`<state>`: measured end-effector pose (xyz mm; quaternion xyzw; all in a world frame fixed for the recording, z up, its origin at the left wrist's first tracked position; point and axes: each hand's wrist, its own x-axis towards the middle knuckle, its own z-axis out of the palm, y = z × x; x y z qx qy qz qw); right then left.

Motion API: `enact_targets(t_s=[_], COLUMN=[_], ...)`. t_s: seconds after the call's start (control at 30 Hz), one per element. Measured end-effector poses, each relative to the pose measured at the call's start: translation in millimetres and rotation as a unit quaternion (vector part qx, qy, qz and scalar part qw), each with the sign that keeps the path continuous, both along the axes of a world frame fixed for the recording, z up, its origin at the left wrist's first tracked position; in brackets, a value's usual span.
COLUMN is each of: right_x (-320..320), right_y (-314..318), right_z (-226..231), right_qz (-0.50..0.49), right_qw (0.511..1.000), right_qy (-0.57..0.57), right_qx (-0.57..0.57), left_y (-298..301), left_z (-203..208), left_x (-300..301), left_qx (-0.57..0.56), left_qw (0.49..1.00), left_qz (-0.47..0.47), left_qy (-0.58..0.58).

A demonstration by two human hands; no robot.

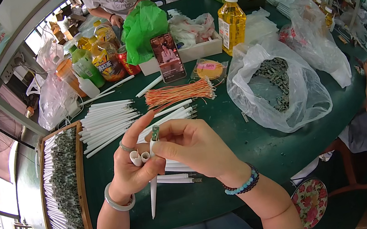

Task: The person attaches green electronic components and copper wires to white plastic light housing tubes by hand.

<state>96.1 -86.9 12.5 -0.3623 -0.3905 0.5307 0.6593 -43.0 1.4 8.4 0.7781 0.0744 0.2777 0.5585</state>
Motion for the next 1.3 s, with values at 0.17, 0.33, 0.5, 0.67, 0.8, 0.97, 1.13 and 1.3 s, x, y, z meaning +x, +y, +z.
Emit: enact_targets(t_s=[0.17, 0.33, 0.5, 0.67, 0.8, 0.97, 1.13, 1.3], right_x=[1.1, 9.4, 68.7, 216.4, 243.6, 251.7, 244.5, 245.5], right_y=[4.8, 3.2, -0.1, -51.1, -66.6, -69.7, -72.0, -73.8], right_z=[-3.7, -12.1, -31.0, -83.7, -97.3, -116.3, -106.6, -105.8], right_qz=[0.001, -0.029, -0.254, -0.42, -0.338, -0.42, -0.454, -0.507], right_qw=[0.999, 0.999, 0.905, 0.56, 0.497, 0.554, 0.625, 0.66], right_qy=[0.028, 0.029, -0.34, -0.685, -0.726, -0.661, -0.603, -0.519], right_qx=[0.018, 0.023, 0.012, -0.202, -0.335, -0.283, -0.201, -0.194], left_y=[2.5, 2.1, 20.3, 24.8, 28.3, 25.1, 19.8, 15.7], left_z=[-1.1, -1.4, -8.1, -50.9, -58.6, -38.8, -16.0, -3.1], left_x=[0.8, 8.2, 6.7, 24.8, 23.6, 23.5, 15.5, 9.1], left_qx=[-0.1, -0.141, 0.176, 0.401, 0.403, 0.361, 0.312, 0.205], left_qw=[0.994, 0.99, 0.951, 0.86, 0.865, 0.887, 0.92, 0.949], left_qz=[-0.037, -0.011, 0.1, 0.062, 0.07, 0.096, 0.161, 0.182], left_qy=[0.002, 0.007, 0.234, 0.309, 0.291, 0.272, 0.173, 0.153])
